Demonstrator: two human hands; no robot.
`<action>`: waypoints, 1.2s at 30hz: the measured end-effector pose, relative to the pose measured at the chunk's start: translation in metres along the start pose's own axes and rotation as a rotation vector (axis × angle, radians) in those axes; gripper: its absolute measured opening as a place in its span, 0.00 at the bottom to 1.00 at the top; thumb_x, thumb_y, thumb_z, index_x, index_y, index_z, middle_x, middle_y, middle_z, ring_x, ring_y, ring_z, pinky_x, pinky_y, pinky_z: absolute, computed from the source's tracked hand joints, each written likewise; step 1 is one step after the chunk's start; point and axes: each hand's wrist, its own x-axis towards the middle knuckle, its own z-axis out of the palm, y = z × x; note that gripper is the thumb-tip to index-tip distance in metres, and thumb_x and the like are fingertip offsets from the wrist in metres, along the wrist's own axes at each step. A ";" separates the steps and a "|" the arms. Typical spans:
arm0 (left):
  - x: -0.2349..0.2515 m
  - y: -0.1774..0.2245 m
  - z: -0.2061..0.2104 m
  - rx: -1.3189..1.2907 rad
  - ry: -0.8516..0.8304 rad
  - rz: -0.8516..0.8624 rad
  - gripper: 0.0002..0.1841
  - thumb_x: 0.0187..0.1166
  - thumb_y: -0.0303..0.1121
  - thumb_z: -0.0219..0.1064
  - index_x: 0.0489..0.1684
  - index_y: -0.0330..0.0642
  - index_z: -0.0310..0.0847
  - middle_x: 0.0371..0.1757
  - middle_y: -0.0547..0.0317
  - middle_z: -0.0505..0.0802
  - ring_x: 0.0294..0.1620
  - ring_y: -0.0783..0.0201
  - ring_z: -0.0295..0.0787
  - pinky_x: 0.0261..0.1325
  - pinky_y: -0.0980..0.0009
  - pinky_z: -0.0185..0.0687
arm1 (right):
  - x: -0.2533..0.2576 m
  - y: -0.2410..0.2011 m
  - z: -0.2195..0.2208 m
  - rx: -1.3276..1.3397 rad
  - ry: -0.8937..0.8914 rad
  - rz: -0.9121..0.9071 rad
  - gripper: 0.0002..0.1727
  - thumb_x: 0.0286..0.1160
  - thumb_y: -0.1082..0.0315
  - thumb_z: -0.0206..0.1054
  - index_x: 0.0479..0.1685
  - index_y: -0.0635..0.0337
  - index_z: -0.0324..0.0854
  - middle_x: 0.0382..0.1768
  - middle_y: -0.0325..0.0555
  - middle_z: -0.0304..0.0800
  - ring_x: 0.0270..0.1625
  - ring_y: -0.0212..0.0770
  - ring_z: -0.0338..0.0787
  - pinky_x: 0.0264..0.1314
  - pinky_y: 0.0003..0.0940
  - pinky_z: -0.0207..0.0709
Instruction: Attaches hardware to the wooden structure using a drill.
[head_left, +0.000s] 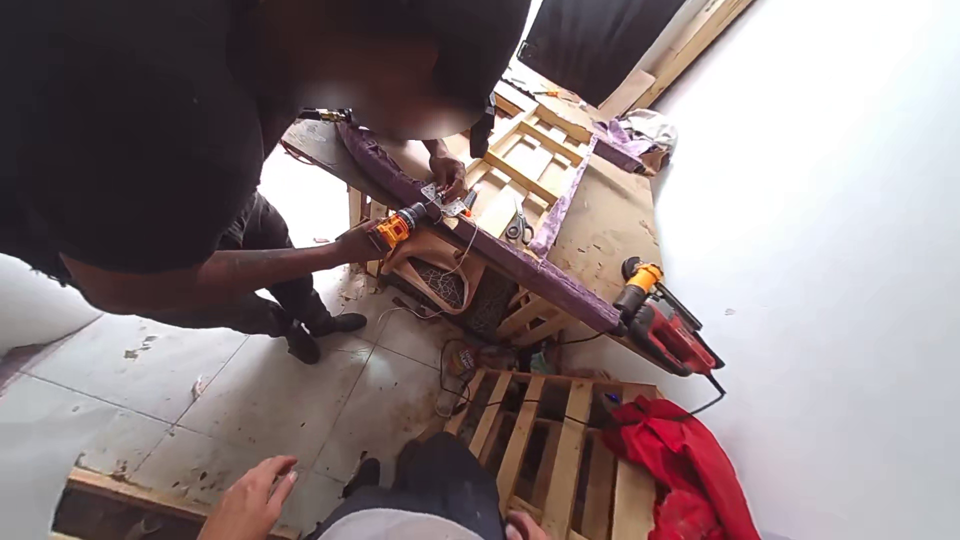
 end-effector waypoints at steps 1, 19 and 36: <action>0.002 0.000 -0.001 -0.015 0.008 -0.019 0.22 0.87 0.41 0.60 0.70 0.35 0.82 0.65 0.38 0.91 0.67 0.41 0.88 0.74 0.39 0.77 | 0.022 -0.023 -0.012 -0.028 -0.010 -0.074 0.24 0.85 0.53 0.59 0.71 0.58 0.84 0.61 0.53 0.93 0.66 0.50 0.91 0.74 0.59 0.78; 0.047 0.150 0.107 -0.355 0.096 -0.516 0.23 0.89 0.40 0.59 0.73 0.32 0.79 0.66 0.35 0.90 0.68 0.42 0.88 0.77 0.43 0.76 | 0.323 -0.285 -0.304 0.096 0.832 -0.993 0.15 0.80 0.66 0.60 0.51 0.64 0.91 0.53 0.55 0.93 0.61 0.48 0.91 0.65 0.44 0.84; 0.219 0.278 -0.001 -0.328 0.697 0.007 0.19 0.87 0.40 0.58 0.61 0.37 0.88 0.54 0.50 0.95 0.55 0.58 0.95 0.64 0.53 0.89 | 0.353 -0.290 -0.299 0.007 0.680 -0.838 0.17 0.81 0.57 0.57 0.48 0.51 0.94 0.55 0.45 0.94 0.63 0.48 0.88 0.66 0.49 0.79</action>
